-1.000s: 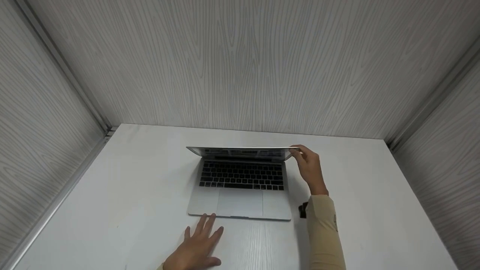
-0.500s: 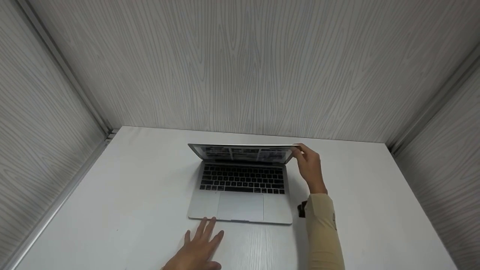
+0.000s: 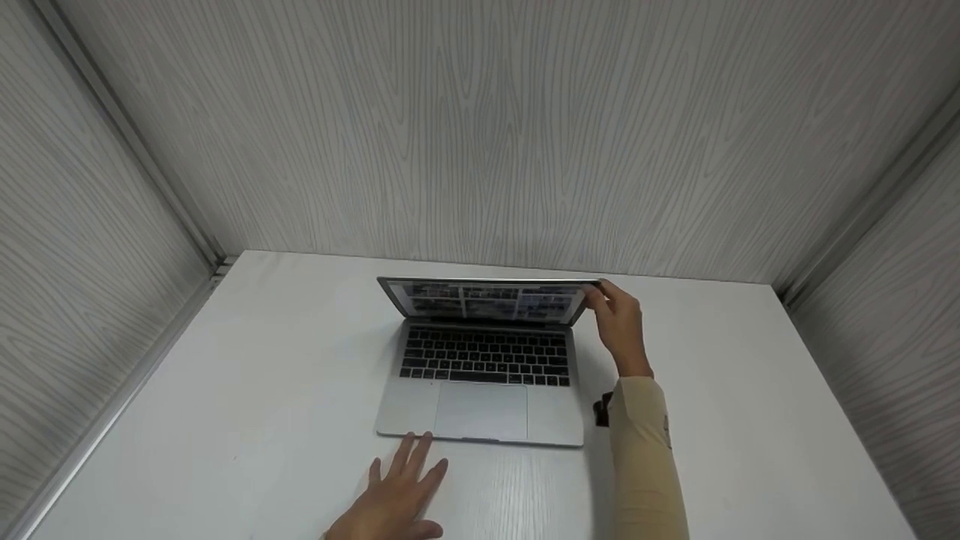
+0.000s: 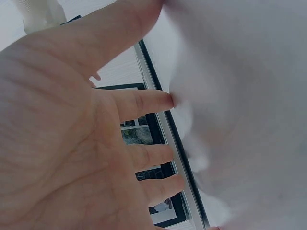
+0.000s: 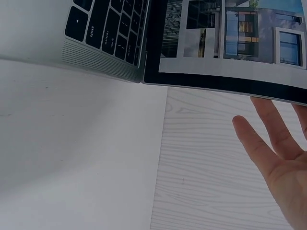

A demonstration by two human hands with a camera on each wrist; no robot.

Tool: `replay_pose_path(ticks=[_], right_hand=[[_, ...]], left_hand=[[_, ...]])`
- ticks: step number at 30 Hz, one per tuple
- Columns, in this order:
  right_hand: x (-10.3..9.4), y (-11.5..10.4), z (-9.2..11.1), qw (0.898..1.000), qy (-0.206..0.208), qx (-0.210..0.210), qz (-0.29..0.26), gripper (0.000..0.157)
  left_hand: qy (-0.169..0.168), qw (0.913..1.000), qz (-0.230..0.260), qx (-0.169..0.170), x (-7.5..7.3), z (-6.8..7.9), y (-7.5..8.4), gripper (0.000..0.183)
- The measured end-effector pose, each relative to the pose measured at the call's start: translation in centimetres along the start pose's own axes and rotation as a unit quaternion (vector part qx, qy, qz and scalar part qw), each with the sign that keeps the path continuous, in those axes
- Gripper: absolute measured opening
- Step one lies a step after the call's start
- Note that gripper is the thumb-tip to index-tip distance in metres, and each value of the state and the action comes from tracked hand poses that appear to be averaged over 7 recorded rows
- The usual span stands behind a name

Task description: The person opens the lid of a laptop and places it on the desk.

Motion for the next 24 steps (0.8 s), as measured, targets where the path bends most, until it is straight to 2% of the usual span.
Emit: replay_pose_path(ticks=[5,13,19,24], right_hand=[[-0.2,0.3,0.0,1.0,-0.007,0.004,-0.001,0.044],[0.1,-3.3,1.3,1.0,-0.006,0.011,-0.014,0.041],[-0.3,-0.2,-0.1,1.0,0.019,0.024,0.007,0.042],[-0.6,0.4,-1.5,1.0,0.012,0.019,-0.001,0.044]], left_hand=[[0.009,0.9999,-0.004,-0.001,-0.3,0.2,0.2,0.09],[0.012,0.9999,0.002,0.003,0.2,0.1,0.3,0.089],[0.007,0.9999,0.008,-0.001,0.3,0.0,0.4,0.089],[0.004,0.9999,0.009,-0.007,-0.4,-0.1,0.3,0.088]])
Point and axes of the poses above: each hand's wrist, its own z-axis away from the middle knuckle, its own x-axis out of the palm, y = z × x, the point moved 2 cm from there along -z, towards the middle knuckle, and after that the axes turned 12 degrees about -y, right-handed, at the moved point
